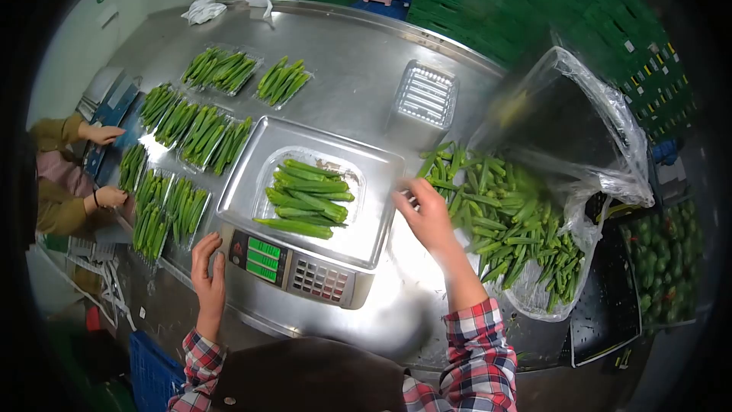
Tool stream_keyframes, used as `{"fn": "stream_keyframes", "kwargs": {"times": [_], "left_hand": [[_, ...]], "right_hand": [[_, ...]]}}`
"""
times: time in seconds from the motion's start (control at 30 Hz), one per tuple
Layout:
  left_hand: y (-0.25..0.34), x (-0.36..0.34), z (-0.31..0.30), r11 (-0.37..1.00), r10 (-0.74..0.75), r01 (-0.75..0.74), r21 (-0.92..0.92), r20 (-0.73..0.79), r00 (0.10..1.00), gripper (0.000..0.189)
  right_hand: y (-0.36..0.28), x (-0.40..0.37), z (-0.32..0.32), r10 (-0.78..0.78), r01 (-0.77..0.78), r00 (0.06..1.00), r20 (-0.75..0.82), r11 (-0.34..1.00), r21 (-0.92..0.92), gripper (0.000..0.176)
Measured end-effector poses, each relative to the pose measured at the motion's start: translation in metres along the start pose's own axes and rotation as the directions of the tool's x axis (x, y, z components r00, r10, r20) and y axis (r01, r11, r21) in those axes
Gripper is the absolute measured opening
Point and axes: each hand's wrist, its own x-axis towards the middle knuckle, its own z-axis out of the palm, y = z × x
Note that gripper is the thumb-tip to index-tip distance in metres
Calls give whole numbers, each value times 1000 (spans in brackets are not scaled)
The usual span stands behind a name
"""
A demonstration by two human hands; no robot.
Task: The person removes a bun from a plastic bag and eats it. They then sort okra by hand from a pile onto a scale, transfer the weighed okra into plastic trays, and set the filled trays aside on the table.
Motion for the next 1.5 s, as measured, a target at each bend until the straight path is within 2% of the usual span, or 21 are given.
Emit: {"fn": "stream_keyframes", "kwargs": {"times": [0.17,0.3,0.43,0.5,0.57,0.63,0.73,0.8,0.9,0.93,1.03,1.1,1.13,1.2,1.27,1.37,1.5], "left_hand": [[11,-30,-6,995,-96,94,-18,-83,992,20],[26,-55,-13,988,-152,147,-39,-141,978,21],[34,-80,-20,971,-237,230,-62,-162,958,21],[20,-83,-24,967,-253,245,-67,-171,952,21],[7,-75,-26,968,-249,238,-83,-168,954,21],[-2,-52,-27,968,-240,226,-107,-155,958,21],[-6,-7,-19,981,-150,134,-140,-112,982,24],[-5,21,-7,973,-138,128,-194,-42,990,25],[3,48,10,944,-175,190,-269,80,981,28],[-5,53,17,976,-49,59,-210,55,997,27],[3,57,21,989,38,-23,-147,102,994,27],[3,52,23,987,61,-43,-157,115,992,25],[3,48,23,986,72,-53,-157,119,990,24],[-2,38,20,988,95,-80,-129,115,989,23],[-6,27,13,987,36,-19,-158,103,994,22],[-7,20,0,977,-65,78,-199,72,995,21],[-2,20,-9,955,-174,187,-232,78,982,19]], "right_hand": [[0,-33,-2,83,-82,996,-23,995,49,23],[20,-42,10,155,-142,987,-50,968,204,30],[12,-49,19,277,-254,961,-26,912,324,32],[8,-53,22,252,-238,968,-11,925,295,32],[6,-56,25,218,-207,976,-18,947,244,32],[-3,-58,23,242,-227,970,-40,946,230,31],[-13,-58,26,288,-270,956,-62,940,208,30],[-13,-55,31,317,-299,946,-72,936,187,28],[-9,-54,48,243,-240,964,-110,970,36,24],[-22,-51,52,112,-119,984,-138,992,-50,20],[-49,-33,67,-84,63,987,-140,987,-148,14],[-52,-14,77,-287,238,950,-120,920,-311,14],[-55,-5,81,-270,224,956,-115,926,-305,16],[-57,14,87,-319,292,948,-21,890,-351,15],[-53,30,90,-307,321,946,100,856,-406,16],[-42,40,92,-333,371,929,164,842,-393,17],[-41,40,90,-376,401,916,139,857,-324,18]]}}
